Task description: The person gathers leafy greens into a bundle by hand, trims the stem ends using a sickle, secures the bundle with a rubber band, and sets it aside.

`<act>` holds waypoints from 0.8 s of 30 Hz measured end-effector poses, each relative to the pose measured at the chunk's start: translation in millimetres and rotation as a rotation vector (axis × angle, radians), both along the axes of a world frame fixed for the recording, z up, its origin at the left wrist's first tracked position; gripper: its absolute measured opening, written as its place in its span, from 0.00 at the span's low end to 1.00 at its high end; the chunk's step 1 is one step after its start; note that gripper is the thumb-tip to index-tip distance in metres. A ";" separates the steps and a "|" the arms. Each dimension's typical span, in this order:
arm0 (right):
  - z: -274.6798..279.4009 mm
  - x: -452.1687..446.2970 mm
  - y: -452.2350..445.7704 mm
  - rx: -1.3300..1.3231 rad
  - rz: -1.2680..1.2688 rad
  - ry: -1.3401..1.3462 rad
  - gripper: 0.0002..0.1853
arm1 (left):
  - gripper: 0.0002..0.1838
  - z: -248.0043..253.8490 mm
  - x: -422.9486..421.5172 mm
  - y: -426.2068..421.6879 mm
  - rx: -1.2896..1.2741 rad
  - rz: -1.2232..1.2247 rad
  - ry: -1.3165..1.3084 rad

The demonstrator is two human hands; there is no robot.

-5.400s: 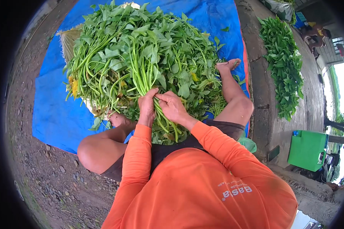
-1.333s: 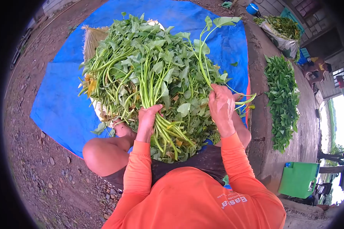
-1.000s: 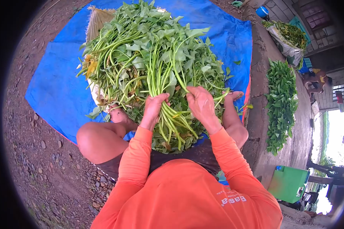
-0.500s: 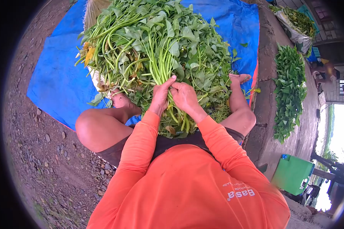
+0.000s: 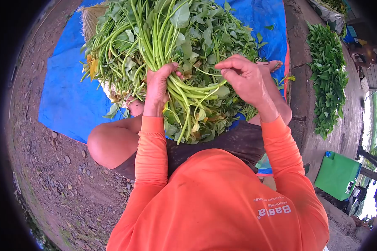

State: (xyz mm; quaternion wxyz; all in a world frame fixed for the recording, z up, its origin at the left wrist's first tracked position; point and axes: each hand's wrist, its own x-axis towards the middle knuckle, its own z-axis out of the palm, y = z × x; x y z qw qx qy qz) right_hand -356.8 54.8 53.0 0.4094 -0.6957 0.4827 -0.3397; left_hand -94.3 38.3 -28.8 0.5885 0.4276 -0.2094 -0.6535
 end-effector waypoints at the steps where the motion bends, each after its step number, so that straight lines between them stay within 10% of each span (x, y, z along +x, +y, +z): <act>1: 3.7 -7.4 1.4 -0.041 0.111 0.163 0.17 | 0.11 5.6 -0.5 1.0 -0.032 -0.002 0.009; 12: -6.0 4.1 55.8 -0.523 0.196 0.526 0.05 | 0.13 -2.8 3.8 7.1 0.009 0.090 -0.027; 18: -35.4 51.1 84.5 -0.084 0.052 0.347 0.14 | 0.12 -8.4 1.7 3.8 -0.056 0.245 -0.026; 24: -79.3 38.5 83.8 0.485 0.460 0.799 0.17 | 0.13 13.3 5.2 0.6 -0.076 0.268 -0.095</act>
